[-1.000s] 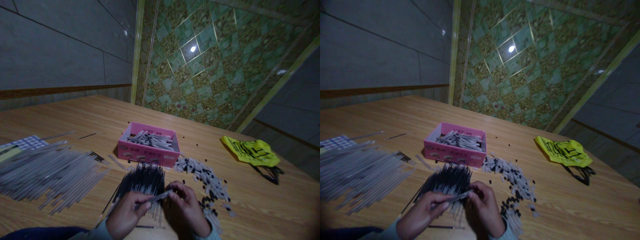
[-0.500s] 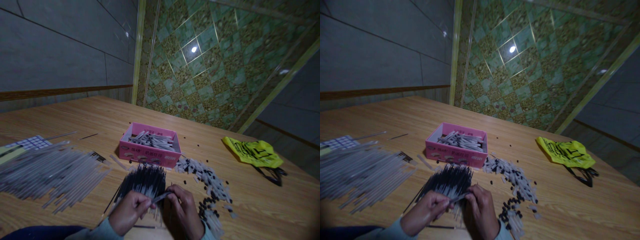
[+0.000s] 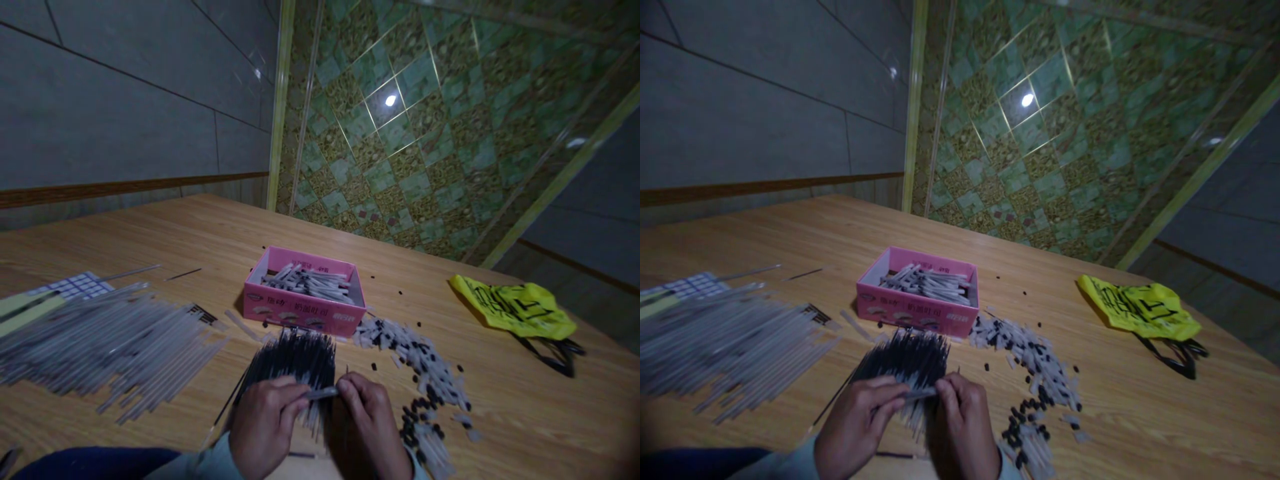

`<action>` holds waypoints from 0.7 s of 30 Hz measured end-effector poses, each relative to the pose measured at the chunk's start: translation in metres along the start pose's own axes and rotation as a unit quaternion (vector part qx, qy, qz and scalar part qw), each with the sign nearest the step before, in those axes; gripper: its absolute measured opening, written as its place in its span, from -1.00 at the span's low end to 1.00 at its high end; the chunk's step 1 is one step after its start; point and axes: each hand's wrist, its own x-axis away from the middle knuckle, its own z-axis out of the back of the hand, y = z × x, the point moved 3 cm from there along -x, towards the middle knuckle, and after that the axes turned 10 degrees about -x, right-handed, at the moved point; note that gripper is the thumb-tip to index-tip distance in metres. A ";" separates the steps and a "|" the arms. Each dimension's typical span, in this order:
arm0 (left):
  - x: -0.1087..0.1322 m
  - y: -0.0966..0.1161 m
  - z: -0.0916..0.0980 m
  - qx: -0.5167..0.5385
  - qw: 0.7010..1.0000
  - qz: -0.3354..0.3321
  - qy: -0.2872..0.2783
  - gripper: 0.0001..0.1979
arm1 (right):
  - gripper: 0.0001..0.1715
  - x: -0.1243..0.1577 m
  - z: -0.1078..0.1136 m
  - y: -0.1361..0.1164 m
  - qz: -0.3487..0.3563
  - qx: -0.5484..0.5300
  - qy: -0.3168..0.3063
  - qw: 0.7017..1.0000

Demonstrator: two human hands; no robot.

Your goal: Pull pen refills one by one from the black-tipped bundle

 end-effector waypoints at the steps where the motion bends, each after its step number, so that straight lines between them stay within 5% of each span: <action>1: -0.001 0.000 0.000 -0.007 1.000 -0.003 -0.010 -0.73 | -0.59 0.000 0.000 0.002 -0.013 -0.024 0.007 1.000; 3: -0.004 -0.004 0.002 -0.023 0.999 0.003 -0.024 -0.73 | -0.62 -0.002 0.001 0.006 -0.036 -0.077 0.033 0.996; 7: -0.012 -0.034 0.022 -0.132 0.986 0.090 0.040 -0.70 | -0.66 -0.006 0.013 0.015 -0.056 -0.148 0.107 0.981; 13: -0.009 -0.097 0.043 -0.334 0.881 0.333 -0.031 -0.63 | -0.66 -0.006 0.020 0.024 -0.069 -0.209 0.150 0.964; 21: -0.001 -0.120 0.043 -0.344 0.857 0.372 -0.090 -0.71 | -0.69 -0.005 0.019 0.019 -0.073 -0.214 0.138 0.964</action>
